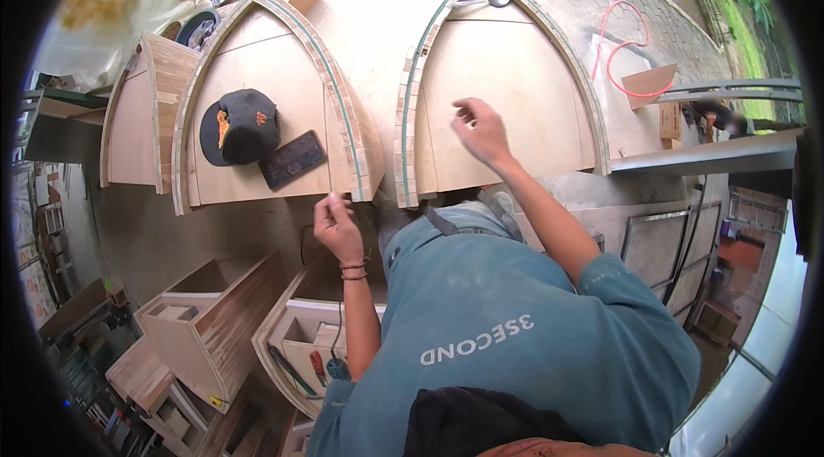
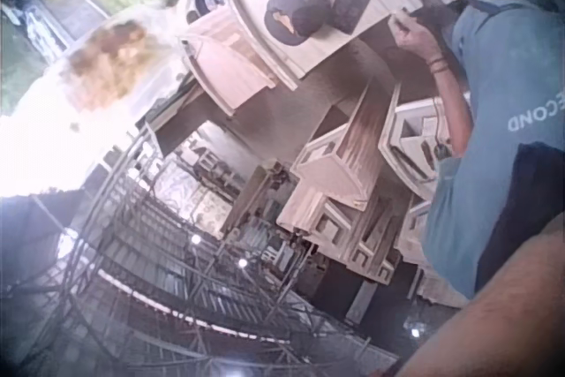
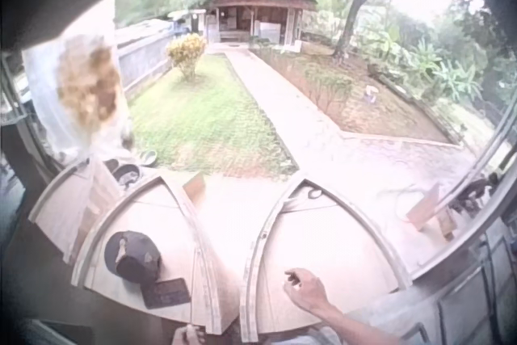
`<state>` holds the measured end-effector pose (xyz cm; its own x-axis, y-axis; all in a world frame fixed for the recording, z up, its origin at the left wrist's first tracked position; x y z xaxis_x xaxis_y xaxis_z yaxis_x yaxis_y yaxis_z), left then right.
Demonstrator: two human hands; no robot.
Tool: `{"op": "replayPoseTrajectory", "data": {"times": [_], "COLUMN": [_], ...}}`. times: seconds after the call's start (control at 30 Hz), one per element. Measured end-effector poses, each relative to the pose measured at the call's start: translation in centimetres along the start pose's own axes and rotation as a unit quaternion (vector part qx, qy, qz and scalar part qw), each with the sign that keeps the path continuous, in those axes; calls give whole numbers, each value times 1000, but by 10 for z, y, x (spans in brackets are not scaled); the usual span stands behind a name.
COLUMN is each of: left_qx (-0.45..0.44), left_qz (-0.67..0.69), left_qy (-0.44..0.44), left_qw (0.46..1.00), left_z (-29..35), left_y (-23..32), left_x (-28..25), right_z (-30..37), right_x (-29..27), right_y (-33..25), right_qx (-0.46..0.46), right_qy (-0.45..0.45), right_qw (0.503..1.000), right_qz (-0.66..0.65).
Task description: The person marks a curved line on a piece of plywood using a pencil and a flexible template. They then use an electric sander to smooth the edges of the plywood. Finally, they manually sand the edges with a sanding block and fit the piece into a curved wooden frame.
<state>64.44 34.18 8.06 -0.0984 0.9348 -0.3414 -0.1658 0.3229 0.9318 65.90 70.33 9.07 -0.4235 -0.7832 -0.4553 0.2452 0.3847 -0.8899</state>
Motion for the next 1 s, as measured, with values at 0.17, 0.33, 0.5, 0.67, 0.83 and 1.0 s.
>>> {"op": "replayPoseTrajectory", "data": {"times": [0.17, 0.33, 0.5, 0.67, 0.83, 1.0], "left_qx": [-211, -400, -393, -377, -359, -362], "left_qz": [-16, 83, 181, 170, 223, 187], "left_qy": [-296, -287, -160, -87, -74, -80], "left_qw": [931, 867, 887, 906, 903, 910], "left_z": [106, 149, 145, 144, 149, 147], "left_y": [-8, -64, -107, -114, -128, -122], "left_x": [130, 184, 195, 200, 205, 207], "right_z": [36, 131, 194, 170, 174, 176], "right_x": [-135, -216, -217, -211, -215, -215], "right_y": [148, 245, 289, 316, 332, 327], "right_qx": [212, 424, 523, 480, 446, 469], "right_qy": [139, 311, 338, 286, 263, 295], "right_qw": [955, 793, 663, 688, 697, 678], "right_qz": [-153, -307, -415, -464, -497, -482]}}
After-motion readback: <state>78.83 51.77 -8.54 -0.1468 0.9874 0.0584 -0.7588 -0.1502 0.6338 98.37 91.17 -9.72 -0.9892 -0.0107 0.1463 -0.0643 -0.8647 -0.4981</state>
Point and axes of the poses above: each hand's wrist, its own z-axis away from the middle knuckle, its own x-axis out of the palm, y = z × x, the point moved 7 cm from there along -z, towards the middle knuckle, and after that the axes turned 9 degrees about -z, right-handed, at the moved point
